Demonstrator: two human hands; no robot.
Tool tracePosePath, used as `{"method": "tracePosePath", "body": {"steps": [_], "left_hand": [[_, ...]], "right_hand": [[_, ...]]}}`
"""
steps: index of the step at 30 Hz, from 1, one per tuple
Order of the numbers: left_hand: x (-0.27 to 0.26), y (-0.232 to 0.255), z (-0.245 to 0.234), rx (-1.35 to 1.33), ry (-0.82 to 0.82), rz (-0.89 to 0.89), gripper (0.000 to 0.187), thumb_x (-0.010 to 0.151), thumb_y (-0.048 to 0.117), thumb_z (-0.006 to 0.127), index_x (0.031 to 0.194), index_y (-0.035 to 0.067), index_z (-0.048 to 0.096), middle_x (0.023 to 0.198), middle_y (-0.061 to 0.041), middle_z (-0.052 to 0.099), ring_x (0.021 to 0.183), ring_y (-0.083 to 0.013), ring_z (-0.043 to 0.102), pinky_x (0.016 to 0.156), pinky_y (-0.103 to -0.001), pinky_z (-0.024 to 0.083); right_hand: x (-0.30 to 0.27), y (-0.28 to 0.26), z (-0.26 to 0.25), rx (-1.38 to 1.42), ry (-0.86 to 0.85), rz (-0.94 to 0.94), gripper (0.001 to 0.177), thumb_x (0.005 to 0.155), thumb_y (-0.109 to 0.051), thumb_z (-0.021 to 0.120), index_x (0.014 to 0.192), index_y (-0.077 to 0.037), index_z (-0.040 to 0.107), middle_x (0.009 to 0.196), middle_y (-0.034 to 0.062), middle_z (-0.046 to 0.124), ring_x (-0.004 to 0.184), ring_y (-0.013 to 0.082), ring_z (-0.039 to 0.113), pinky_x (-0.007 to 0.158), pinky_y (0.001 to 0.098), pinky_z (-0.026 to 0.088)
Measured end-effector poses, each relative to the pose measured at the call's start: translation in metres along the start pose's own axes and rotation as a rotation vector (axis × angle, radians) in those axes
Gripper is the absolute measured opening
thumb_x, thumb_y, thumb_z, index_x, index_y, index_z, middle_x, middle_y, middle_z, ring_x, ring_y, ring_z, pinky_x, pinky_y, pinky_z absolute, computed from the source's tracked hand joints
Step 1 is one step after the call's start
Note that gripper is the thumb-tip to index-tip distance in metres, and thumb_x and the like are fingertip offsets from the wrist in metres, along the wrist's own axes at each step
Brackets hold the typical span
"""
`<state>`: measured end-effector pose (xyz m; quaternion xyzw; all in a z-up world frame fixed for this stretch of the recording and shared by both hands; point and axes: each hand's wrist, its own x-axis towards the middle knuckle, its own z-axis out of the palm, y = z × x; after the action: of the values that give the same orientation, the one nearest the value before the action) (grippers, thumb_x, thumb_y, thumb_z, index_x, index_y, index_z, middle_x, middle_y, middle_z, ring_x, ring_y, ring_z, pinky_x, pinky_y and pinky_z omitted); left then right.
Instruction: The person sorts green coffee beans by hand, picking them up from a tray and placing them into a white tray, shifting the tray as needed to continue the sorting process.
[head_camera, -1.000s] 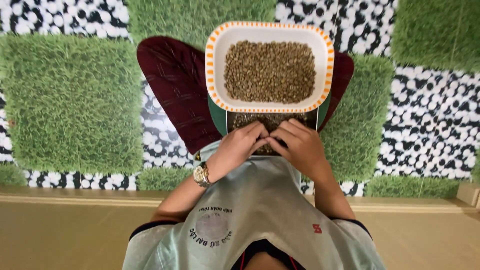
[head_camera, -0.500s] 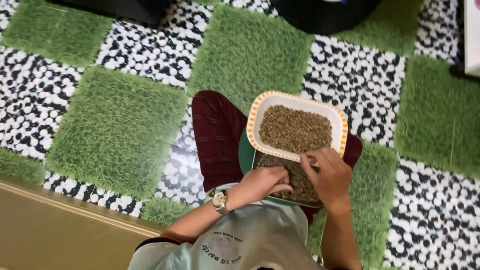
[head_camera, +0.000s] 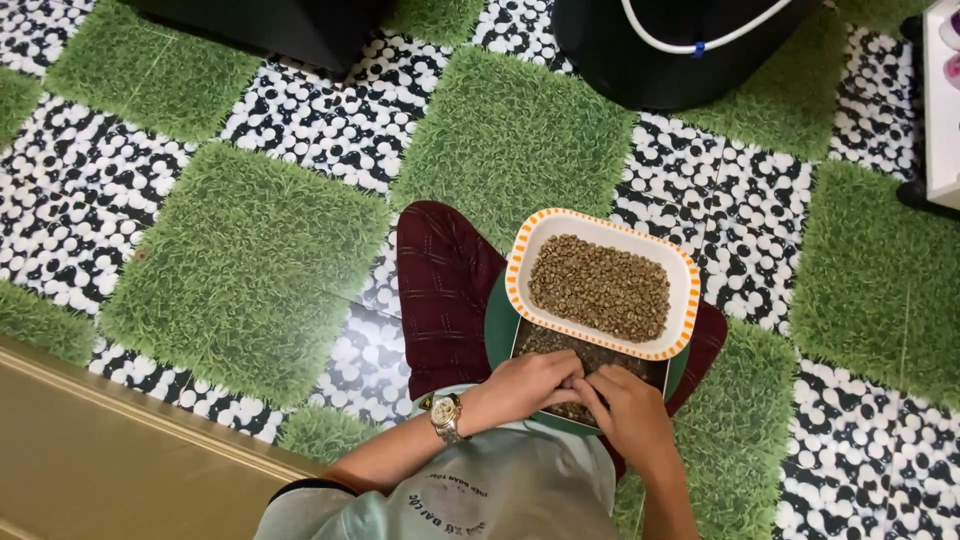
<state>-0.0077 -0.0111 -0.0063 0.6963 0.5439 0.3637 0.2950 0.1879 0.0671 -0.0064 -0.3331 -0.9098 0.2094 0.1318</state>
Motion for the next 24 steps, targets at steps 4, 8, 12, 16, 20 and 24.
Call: {"method": "tracePosePath", "body": {"steps": [4,8,12,16,20,24], "left_hand": [[0.0,-0.003,0.003,-0.017,-0.003,0.016,0.024,0.089,0.021,0.074,0.096,0.008,0.055,0.088,-0.004,0.06,0.066,-0.0219,0.061,0.062,-0.036,0.049],[-0.001,-0.004,0.004,-0.02,-0.001,0.004,0.027,0.09,0.026,0.072,0.096,0.01,0.05,0.091,-0.004,0.061,0.071,-0.0262,0.064,0.065,-0.039,0.05],[0.002,-0.02,0.02,0.013,-0.019,-0.08,0.03,0.086,0.023,0.073,0.105,0.009,0.055,0.104,-0.006,0.067,0.085,-0.0291,0.071,0.071,-0.042,0.054],[0.009,-0.042,0.046,0.226,-0.084,-0.025,0.042,0.086,0.036,0.07,0.112,0.004,0.058,0.11,-0.013,0.066,0.088,-0.0369,0.071,0.072,-0.048,0.056],[0.011,-0.046,0.051,0.256,-0.108,-0.02,0.037,0.089,0.032,0.067,0.115,0.006,0.061,0.112,-0.013,0.065,0.09,-0.0361,0.072,0.072,-0.048,0.058],[0.009,-0.05,0.054,0.283,-0.1,0.012,0.03,0.091,0.026,0.066,0.112,0.006,0.06,0.111,-0.014,0.065,0.087,-0.0365,0.072,0.072,-0.048,0.058]], "right_hand": [[-0.003,0.003,-0.006,0.164,-0.092,0.079,0.013,0.088,-0.023,0.071,0.086,-0.011,0.074,0.074,-0.0015,0.064,0.063,0.0166,0.057,0.06,0.0302,0.046],[-0.004,0.007,-0.002,0.145,-0.072,0.102,0.011,0.082,-0.022,0.077,0.086,-0.012,0.078,0.07,-0.0012,0.06,0.058,0.0159,0.054,0.056,0.0301,0.044],[0.0,0.022,-0.004,0.126,0.132,-0.068,0.013,0.079,-0.012,0.081,0.09,-0.008,0.077,0.085,0.0028,0.072,0.071,0.021,0.065,0.067,0.0313,0.051],[0.019,0.05,-0.014,-0.18,0.287,-0.074,0.012,0.091,-0.007,0.086,0.101,-0.004,0.079,0.085,0.0067,0.07,0.066,0.0174,0.058,0.063,0.0294,0.046],[0.031,0.048,-0.022,-0.398,0.387,-0.06,0.021,0.098,-0.01,0.09,0.116,-0.005,0.081,0.096,0.0044,0.071,0.086,0.02,0.064,0.08,0.0329,0.052],[0.003,0.05,-0.016,-0.384,0.276,-0.043,0.012,0.102,-0.012,0.086,0.097,-0.006,0.078,0.082,0.0062,0.068,0.071,0.0165,0.056,0.064,0.0277,0.047]]}}
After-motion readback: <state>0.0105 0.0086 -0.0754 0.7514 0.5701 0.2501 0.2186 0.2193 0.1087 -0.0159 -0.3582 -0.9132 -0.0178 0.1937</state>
